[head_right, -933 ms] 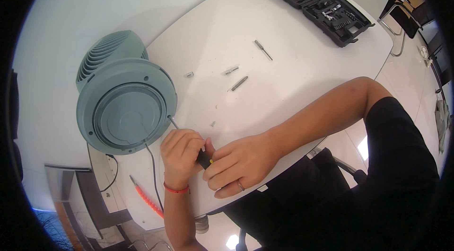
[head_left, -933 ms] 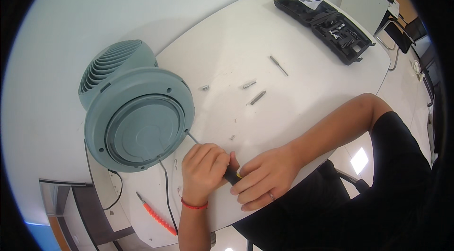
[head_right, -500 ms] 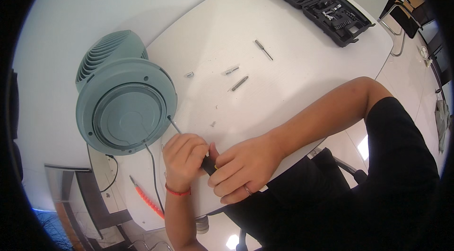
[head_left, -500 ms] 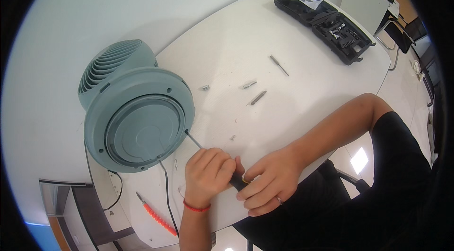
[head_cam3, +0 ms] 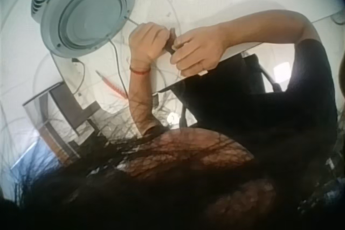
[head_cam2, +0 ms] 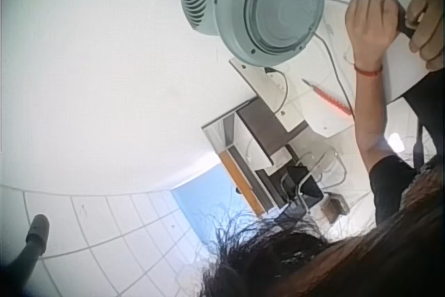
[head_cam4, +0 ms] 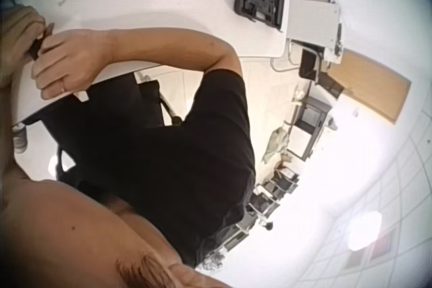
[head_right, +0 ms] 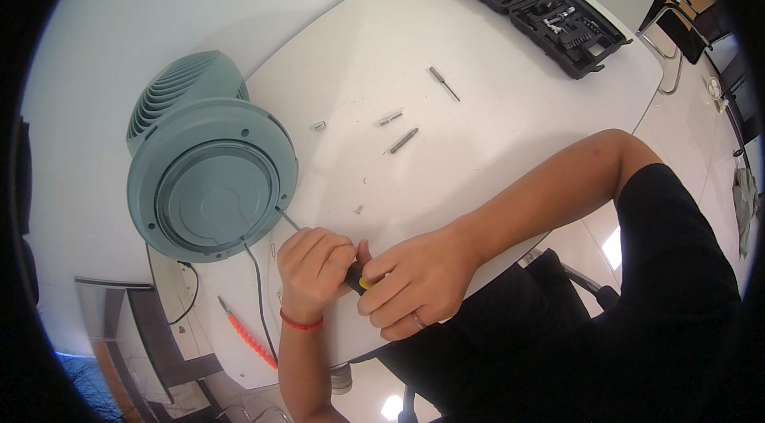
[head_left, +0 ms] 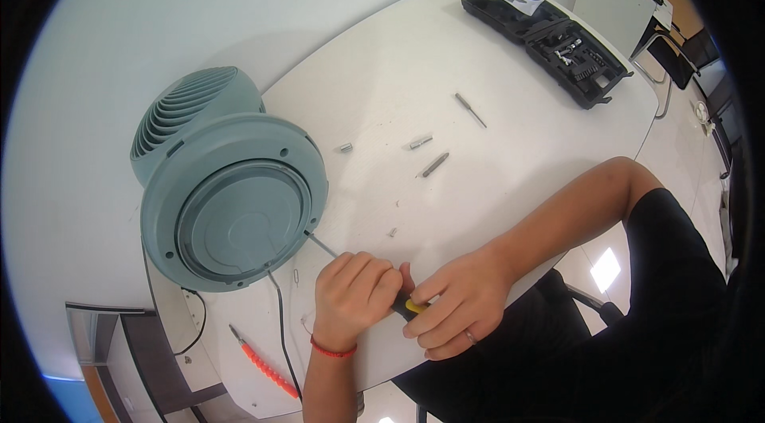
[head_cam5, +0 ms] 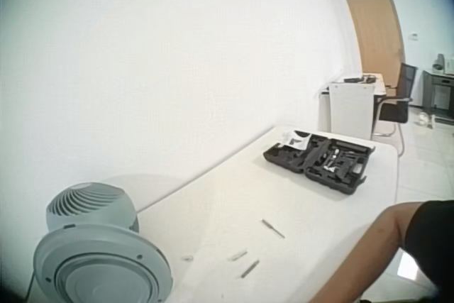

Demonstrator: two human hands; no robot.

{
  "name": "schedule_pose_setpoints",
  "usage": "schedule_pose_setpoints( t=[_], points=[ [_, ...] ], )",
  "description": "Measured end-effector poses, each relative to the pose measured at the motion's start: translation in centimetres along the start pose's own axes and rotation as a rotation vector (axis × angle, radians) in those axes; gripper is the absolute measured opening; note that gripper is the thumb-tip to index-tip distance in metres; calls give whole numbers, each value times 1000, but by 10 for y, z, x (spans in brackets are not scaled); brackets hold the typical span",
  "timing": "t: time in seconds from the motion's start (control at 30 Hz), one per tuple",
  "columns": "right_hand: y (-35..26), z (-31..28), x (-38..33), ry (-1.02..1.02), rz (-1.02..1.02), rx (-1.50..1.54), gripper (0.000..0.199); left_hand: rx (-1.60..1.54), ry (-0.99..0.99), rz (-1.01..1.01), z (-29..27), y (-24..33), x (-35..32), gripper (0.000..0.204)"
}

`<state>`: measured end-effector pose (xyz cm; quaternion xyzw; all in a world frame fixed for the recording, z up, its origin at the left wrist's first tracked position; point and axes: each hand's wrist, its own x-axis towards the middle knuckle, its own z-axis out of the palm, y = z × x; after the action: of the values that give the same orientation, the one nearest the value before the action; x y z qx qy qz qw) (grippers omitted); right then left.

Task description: The person uses a screwdriver to tighten screws on the base of a light-blue circular device. They rotate the device to access different screw holes and continue fastening screws throughout the clip.

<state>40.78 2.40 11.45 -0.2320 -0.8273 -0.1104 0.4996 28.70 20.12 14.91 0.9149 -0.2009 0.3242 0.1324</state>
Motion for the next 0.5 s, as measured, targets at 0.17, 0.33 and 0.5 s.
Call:
schedule_pose_setpoints(
  t=[0.17, 0.33, 0.5],
  points=[
    [0, -2, 0, -22, 11, 20, 6, -10, -11, -15, 2, 0, -1, 31],
    [-1, -3, -1, -59, 21, 28, 7, -14, -53, -35, 0, 0, -1, 29],
    [0, -4, -1, -75, 14, 40, 9, -31, -79, -47, -1, 0, 0, 32]
  ],
)
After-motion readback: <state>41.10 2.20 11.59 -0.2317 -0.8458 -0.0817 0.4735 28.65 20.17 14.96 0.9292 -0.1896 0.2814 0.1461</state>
